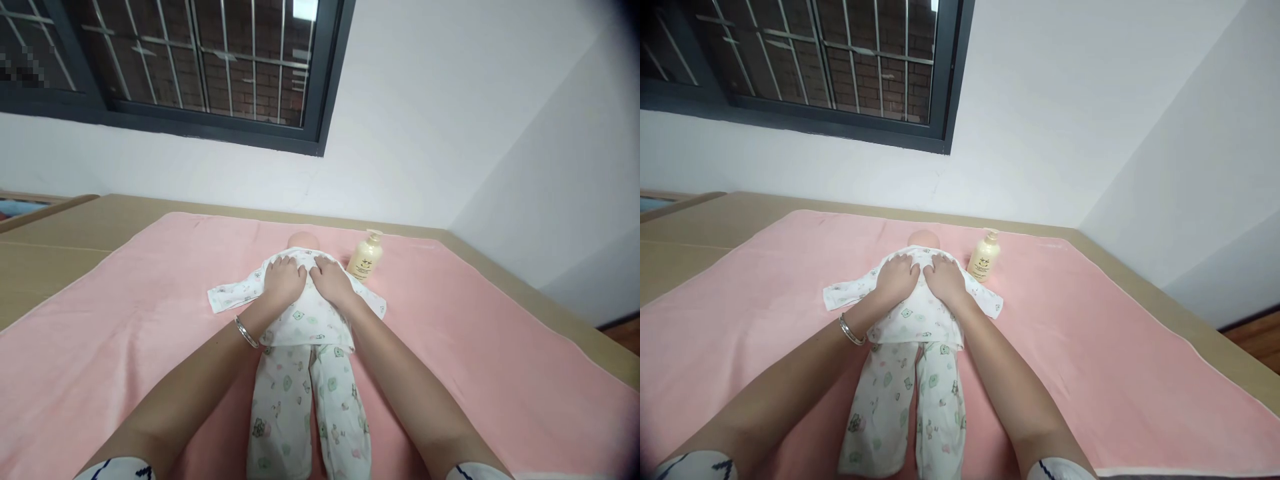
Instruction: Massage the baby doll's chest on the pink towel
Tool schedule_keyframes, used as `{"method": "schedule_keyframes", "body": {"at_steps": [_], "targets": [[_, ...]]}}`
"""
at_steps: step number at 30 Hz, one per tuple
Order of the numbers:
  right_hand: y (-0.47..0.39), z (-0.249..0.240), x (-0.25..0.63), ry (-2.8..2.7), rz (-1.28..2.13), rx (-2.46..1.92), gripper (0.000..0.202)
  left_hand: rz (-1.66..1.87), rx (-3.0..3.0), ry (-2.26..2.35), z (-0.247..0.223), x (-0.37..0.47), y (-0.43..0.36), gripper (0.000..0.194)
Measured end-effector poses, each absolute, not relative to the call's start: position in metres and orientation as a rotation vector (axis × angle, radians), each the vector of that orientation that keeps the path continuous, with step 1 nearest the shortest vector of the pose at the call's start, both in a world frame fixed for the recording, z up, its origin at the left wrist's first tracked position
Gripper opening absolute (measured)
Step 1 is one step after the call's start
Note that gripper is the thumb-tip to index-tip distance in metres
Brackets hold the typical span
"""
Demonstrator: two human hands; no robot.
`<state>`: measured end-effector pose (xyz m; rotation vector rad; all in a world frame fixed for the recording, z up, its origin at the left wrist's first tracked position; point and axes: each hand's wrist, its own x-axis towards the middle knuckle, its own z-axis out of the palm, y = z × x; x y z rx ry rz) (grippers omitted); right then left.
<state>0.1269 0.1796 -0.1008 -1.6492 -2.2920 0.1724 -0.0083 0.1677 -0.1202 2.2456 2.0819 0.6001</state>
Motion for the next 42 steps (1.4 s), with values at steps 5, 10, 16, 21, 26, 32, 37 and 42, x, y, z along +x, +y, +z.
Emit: {"method": "schedule_keyframes", "body": {"at_steps": [5,10,16,21,26,32,37,42], "targets": [[0.191,-0.108,0.133,-2.336,0.122,-1.585,0.035,0.581,2.211,2.192,-0.112,0.009,0.145,0.042],[0.182,-0.101,0.128,-2.375,0.082,-1.625,0.034,0.555,2.265,2.091,-0.106,0.009,0.14,0.038],[0.154,-0.084,0.117,-2.393,0.148,-1.713,0.031,0.675,2.099,1.836,-0.107,-0.019,0.17,0.039],[0.164,-0.088,0.123,-2.348,0.198,-1.697,0.03,0.65,2.065,1.878,-0.11,-0.011,0.165,0.045],[0.189,-0.103,0.134,-2.324,0.185,-1.559,0.032,0.608,2.186,1.89,-0.111,0.008,0.146,0.054],[0.162,-0.087,0.123,-2.392,0.076,-1.708,0.036,0.699,2.109,1.836,-0.11,-0.014,0.167,0.047],[0.145,-0.07,0.121,-2.479,0.167,-1.768,0.028,0.668,2.082,1.816,-0.109,-0.019,0.173,0.042],[0.175,-0.088,0.131,-2.368,0.178,-1.688,0.034,0.573,2.216,1.903,-0.105,-0.002,0.151,0.046]]}}
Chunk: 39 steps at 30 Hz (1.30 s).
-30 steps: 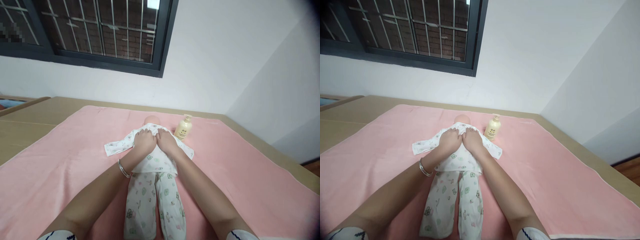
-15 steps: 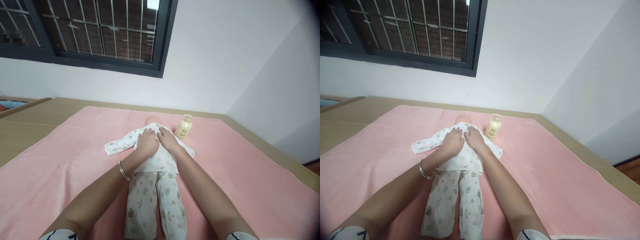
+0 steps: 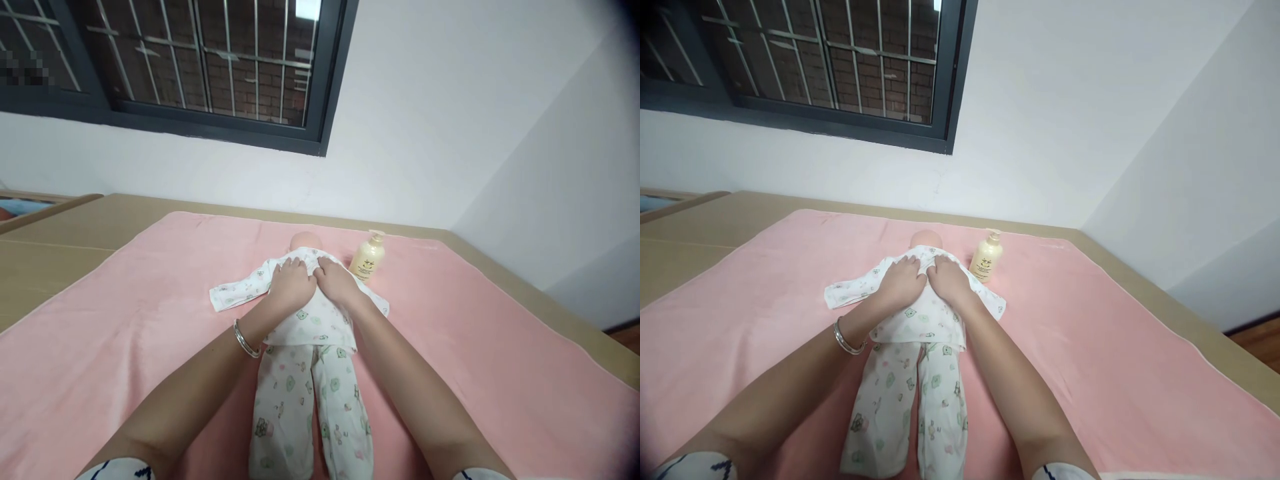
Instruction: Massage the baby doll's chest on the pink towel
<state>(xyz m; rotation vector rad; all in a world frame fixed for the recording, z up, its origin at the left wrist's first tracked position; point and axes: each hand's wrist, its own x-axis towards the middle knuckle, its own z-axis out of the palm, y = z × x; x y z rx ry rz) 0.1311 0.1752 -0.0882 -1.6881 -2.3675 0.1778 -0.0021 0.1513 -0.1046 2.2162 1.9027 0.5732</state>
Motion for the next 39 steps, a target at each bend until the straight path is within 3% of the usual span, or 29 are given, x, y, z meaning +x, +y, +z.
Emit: {"method": "schedule_keyframes", "body": {"at_steps": [11,20,30,39], "targets": [[0.148,-0.082,0.114,-2.422,0.083,-1.76,0.034,0.655,2.145,1.984,-0.115,-0.014,0.168,0.042],[0.176,-0.099,0.129,-2.3,0.054,-1.758,0.041,0.671,2.168,2.056,-0.12,-0.008,0.165,0.042],[0.182,-0.096,0.136,-2.381,0.125,-1.602,0.032,0.511,2.332,2.083,-0.108,0.016,0.134,0.048],[0.141,-0.074,0.115,-2.492,-0.007,-1.847,0.031,0.585,2.269,1.932,-0.108,-0.015,0.163,0.041]]}}
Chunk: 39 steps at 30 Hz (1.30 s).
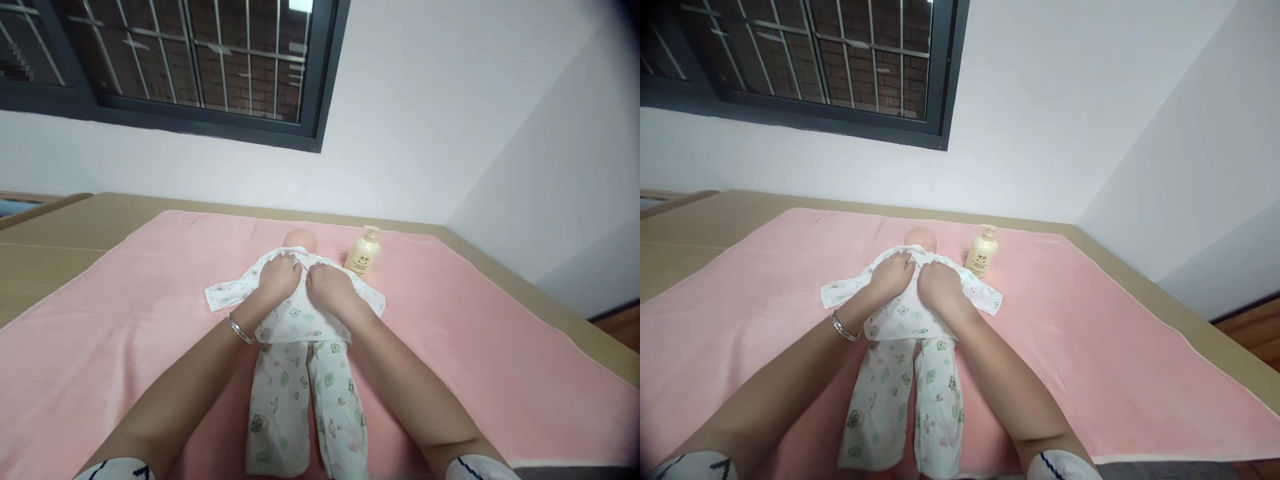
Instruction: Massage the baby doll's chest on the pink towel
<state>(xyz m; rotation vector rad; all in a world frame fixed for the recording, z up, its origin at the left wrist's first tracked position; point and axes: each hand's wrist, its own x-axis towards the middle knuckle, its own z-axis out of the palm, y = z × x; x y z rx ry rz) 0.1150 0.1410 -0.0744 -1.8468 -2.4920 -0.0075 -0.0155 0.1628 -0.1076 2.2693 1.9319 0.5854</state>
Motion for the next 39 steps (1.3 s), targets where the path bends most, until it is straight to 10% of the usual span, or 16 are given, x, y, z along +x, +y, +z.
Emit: {"method": "schedule_keyframes", "body": {"at_steps": [39], "targets": [[0.145,-0.076,0.122,-2.444,0.144,-1.837,0.034,0.55,2.23,1.96,-0.119,-0.011,0.166,0.051]]}}
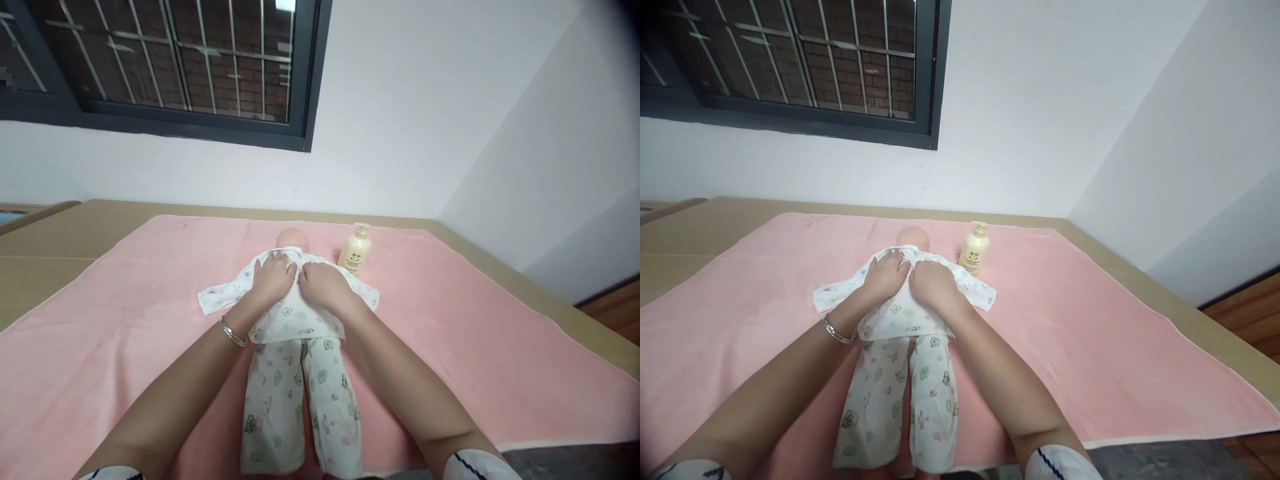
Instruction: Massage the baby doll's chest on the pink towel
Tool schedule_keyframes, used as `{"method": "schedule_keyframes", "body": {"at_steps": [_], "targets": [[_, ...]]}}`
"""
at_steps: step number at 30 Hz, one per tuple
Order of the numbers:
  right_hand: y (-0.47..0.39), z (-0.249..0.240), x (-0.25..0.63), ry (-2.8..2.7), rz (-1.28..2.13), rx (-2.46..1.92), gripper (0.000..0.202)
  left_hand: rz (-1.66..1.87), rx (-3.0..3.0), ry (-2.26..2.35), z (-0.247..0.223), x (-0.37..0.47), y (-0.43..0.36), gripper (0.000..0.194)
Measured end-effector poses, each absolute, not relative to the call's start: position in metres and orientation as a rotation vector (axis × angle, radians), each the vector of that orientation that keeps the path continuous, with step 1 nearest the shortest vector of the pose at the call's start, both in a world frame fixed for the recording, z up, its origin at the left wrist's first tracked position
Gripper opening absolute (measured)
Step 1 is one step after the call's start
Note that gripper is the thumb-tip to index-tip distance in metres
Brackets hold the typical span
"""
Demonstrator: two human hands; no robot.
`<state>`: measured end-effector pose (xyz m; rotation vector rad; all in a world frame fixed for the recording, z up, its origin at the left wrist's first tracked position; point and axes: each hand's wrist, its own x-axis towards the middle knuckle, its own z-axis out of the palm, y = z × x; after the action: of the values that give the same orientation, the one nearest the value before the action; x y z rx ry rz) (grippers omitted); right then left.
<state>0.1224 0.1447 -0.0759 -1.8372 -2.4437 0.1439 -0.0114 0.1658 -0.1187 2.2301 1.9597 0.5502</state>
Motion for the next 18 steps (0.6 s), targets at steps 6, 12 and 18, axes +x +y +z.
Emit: {"method": "schedule_keyframes", "body": {"at_steps": [6,12,18], "targets": [[0.163,-0.085,0.131,-2.351,0.186,-1.778,0.037,0.6,2.245,2.012,-0.126,-0.007,0.167,0.054],[0.186,-0.098,0.142,-2.381,0.225,-1.664,0.034,0.59,2.289,2.093,-0.125,-0.001,0.157,0.053],[0.183,-0.102,0.138,-2.375,0.134,-1.637,0.033,0.545,2.352,2.18,-0.12,0.011,0.142,0.048]]}}
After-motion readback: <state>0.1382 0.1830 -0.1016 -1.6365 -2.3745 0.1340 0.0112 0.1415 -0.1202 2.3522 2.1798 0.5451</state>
